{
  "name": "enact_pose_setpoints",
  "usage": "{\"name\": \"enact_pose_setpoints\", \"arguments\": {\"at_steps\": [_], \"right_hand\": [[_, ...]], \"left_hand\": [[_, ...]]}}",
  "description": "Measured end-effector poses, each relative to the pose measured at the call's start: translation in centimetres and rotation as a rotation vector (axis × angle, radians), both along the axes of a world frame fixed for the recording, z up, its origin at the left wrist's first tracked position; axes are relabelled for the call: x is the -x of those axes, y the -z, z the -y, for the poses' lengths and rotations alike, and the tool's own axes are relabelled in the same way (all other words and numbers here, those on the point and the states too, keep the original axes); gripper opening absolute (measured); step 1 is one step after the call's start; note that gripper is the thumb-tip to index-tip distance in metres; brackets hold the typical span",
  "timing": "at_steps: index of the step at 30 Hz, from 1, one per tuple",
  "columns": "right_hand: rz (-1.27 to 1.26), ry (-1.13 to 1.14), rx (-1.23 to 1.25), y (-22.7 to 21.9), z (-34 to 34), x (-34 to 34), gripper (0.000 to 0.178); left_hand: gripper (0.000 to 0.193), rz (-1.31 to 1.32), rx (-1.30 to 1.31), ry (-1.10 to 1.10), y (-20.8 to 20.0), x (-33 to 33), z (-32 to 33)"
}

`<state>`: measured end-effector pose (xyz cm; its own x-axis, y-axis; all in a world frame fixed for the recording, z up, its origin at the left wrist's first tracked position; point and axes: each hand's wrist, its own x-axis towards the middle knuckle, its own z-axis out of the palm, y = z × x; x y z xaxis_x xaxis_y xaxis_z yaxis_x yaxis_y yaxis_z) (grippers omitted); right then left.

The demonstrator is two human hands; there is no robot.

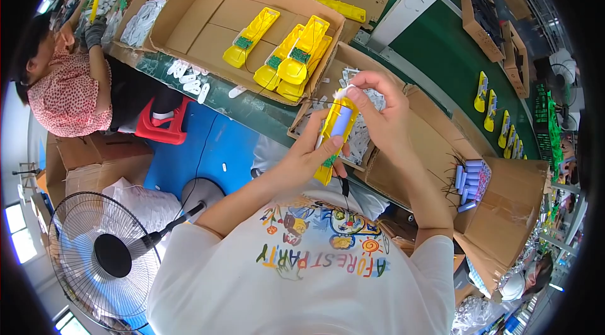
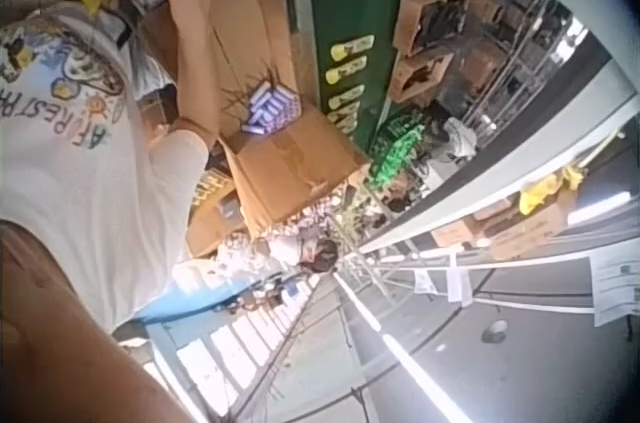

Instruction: Assembling electronic components into yellow plastic housings on a factory assembly line.

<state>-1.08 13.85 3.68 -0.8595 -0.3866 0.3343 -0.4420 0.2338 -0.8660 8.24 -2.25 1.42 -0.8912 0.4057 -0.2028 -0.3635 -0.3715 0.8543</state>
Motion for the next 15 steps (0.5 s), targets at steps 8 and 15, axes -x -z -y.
{"name": "enact_pose_setpoints", "arguments": {"at_steps": [8,15], "right_hand": [[-0.291,0.242,-0.137,-0.8,-0.3,-1.6,0.011],[0.107,0.173,-0.051,0.1,-1.1,-1.5,0.009]], "left_hand": [[0.047,0.058,-0.066,-0.052,-0.2,-0.3,0.0],[0.044,-0.096,0.041,-0.034,0.1,0.2,-0.2]]}}
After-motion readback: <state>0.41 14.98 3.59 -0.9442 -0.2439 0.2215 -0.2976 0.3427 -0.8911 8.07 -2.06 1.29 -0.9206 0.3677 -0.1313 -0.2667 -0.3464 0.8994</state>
